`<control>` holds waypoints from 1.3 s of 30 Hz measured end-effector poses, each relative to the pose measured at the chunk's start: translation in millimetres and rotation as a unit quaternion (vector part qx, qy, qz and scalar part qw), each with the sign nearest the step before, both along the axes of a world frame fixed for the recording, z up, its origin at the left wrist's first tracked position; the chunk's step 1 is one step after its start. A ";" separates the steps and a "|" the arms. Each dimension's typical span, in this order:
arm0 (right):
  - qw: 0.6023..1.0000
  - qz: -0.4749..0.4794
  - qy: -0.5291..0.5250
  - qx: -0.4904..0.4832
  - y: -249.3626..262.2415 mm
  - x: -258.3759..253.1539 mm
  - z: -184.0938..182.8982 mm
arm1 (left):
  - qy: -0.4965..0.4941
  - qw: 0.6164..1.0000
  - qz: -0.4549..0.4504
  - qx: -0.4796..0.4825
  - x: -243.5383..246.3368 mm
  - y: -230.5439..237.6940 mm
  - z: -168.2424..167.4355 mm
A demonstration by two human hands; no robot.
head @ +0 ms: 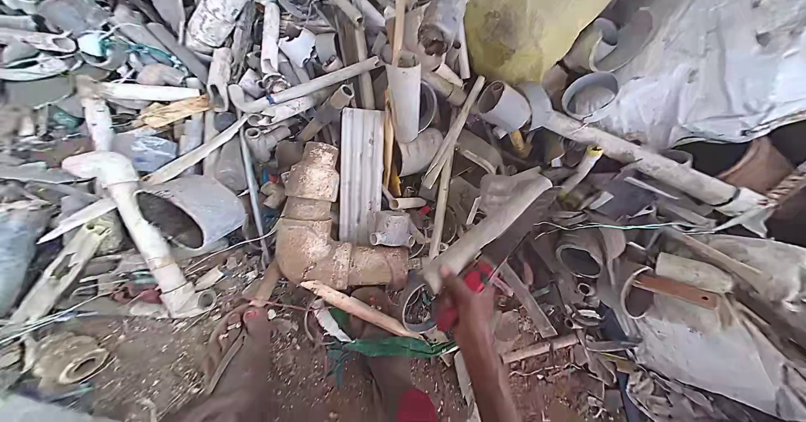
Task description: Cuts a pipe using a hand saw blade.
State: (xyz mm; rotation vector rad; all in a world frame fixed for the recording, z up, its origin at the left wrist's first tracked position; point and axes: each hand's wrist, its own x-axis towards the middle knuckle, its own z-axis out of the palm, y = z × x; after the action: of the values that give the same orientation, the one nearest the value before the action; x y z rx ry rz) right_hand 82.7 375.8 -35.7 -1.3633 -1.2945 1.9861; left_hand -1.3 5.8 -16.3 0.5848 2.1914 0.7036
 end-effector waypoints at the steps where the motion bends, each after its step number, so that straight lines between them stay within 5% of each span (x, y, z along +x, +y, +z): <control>1: 0.999 0.029 0.023 -0.032 -26.6 3.0 2.9 | 0.003 0.998 0.009 0.063 -3.6 8.8 -0.8; 5: 0.965 0.217 0.108 -0.100 -74.7 6.6 12.4 | -0.074 0.959 0.106 0.254 -1.4 61.0 -13.7; 8: 0.906 0.424 0.013 -0.010 -71.1 -0.3 9.9 | -0.321 0.895 0.216 0.222 -4.5 91.9 -6.4; 11: 0.821 0.566 -0.038 0.065 -76.9 4.8 -3.6 | -0.407 0.844 0.304 0.171 -7.3 88.9 -17.2; 14: 0.772 0.619 -0.038 0.138 -85.3 14.5 -8.2 | -0.351 0.859 0.343 0.145 -1.7 77.5 -25.8; 16: 0.733 0.592 -0.054 0.329 -86.4 17.2 -6.6 | -0.324 0.875 0.341 0.116 2.6 70.1 -27.8; 19: 0.622 0.574 -0.040 0.531 -84.8 16.5 -10.1 | -0.233 0.924 0.303 0.015 -0.6 61.8 -29.8; 22: 0.524 0.617 -0.011 0.587 -87.5 19.5 -16.3 | -0.144 0.967 0.206 -0.032 0.7 54.9 -30.5; 24: 0.534 0.638 -0.093 0.547 -80.0 9.6 -15.6 | -0.158 0.966 0.193 -0.072 -0.3 56.0 -24.8; 27: 0.637 0.586 -0.209 0.455 -50.2 -16.5 -20.5 | -0.191 0.961 0.185 -0.083 -3.5 55.6 -19.2; 28: 0.641 0.565 -0.209 0.475 -46.6 -19.2 -21.7 | -0.201 0.959 0.185 -0.072 -2.9 55.1 -18.3; 32: 0.537 0.655 -0.105 0.521 -80.6 2.9 -1.6 | -0.280 0.936 0.210 0.048 4.7 46.9 -17.2; 34: 0.524 0.659 -0.097 0.530 -79.3 3.7 -2.3 | -0.271 0.935 0.219 0.067 4.9 44.1 -19.9; 37: 0.619 0.592 -0.174 0.486 -53.1 -11.4 -15.3 | -0.242 0.925 0.284 0.067 3.9 43.8 -22.9; 39: 0.644 0.570 -0.149 0.489 -58.0 -8.2 -17.2 | -0.279 0.908 0.299 0.089 2.3 46.4 -16.6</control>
State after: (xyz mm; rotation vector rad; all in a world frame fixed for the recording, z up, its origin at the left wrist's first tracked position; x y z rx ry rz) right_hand 74.5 317.8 -52.9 -0.1948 -3.2177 0.9235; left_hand 0.9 52.2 -32.9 -0.2246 1.7522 1.2255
